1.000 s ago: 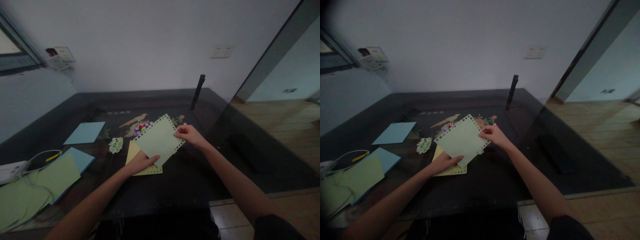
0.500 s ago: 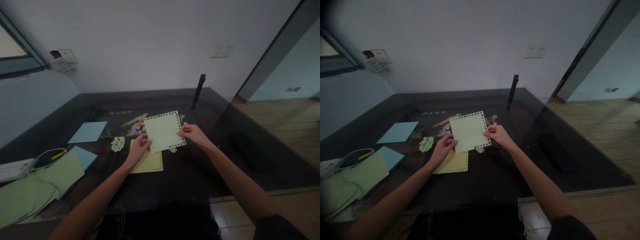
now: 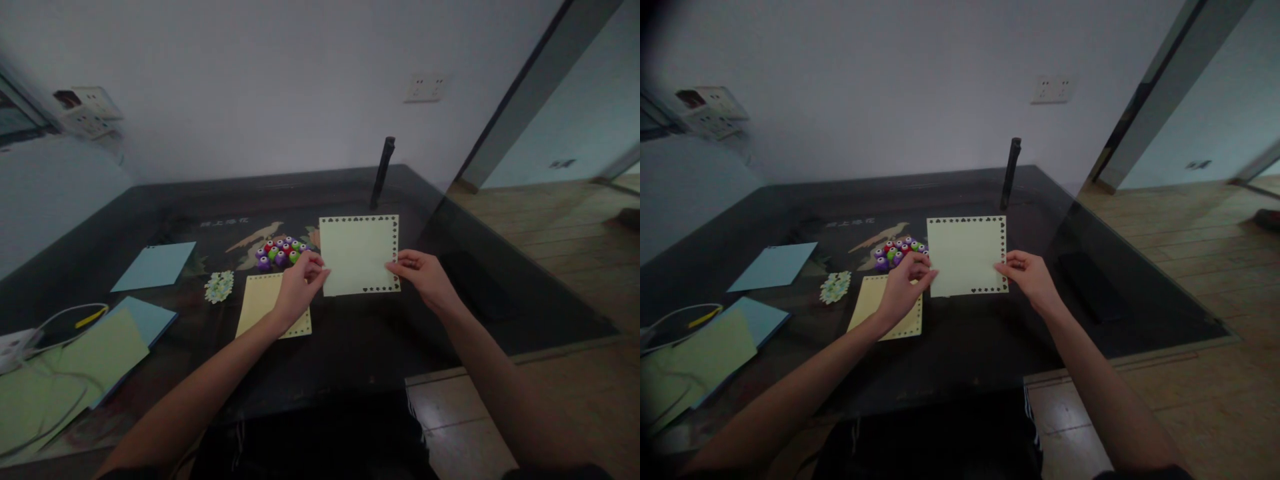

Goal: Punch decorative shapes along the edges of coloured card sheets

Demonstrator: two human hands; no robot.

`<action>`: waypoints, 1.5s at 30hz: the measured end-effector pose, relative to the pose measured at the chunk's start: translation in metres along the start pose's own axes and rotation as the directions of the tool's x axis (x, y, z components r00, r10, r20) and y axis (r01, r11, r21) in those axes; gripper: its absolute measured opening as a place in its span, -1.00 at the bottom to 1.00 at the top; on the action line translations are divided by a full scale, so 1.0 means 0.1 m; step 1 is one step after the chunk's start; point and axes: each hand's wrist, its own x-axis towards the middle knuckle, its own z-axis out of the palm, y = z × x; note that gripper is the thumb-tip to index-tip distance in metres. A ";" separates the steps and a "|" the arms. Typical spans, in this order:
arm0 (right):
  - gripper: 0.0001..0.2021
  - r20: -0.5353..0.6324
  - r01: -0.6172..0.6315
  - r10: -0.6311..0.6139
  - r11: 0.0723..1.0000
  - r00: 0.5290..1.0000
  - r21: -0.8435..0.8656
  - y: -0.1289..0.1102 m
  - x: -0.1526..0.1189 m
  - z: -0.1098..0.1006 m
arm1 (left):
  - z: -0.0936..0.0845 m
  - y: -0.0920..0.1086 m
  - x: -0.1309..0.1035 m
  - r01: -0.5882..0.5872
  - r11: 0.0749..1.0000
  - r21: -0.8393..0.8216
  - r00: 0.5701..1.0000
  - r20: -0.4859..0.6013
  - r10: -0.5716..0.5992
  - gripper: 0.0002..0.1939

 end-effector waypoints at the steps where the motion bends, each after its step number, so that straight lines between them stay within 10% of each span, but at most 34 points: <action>1: -0.70 -0.039 0.010 -0.010 1.000 0.999 -0.014 0.03 -0.02 -0.06 | 0.06 0.01 0.02 -0.012 1.000 0.029 0.999 0.049 0.010 -0.90; 17: -0.60 -0.140 -0.009 -0.063 0.886 0.988 -0.463 0.50 -0.24 -0.51 | 0.76 -0.07 0.12 -0.144 0.880 0.453 0.884 0.458 -0.091 -0.82; 45: -0.78 -0.004 0.142 -0.217 0.649 0.976 -0.748 0.63 -0.24 -0.49 | 0.73 -0.04 0.08 -0.165 0.828 0.536 0.855 0.497 -0.151 -0.75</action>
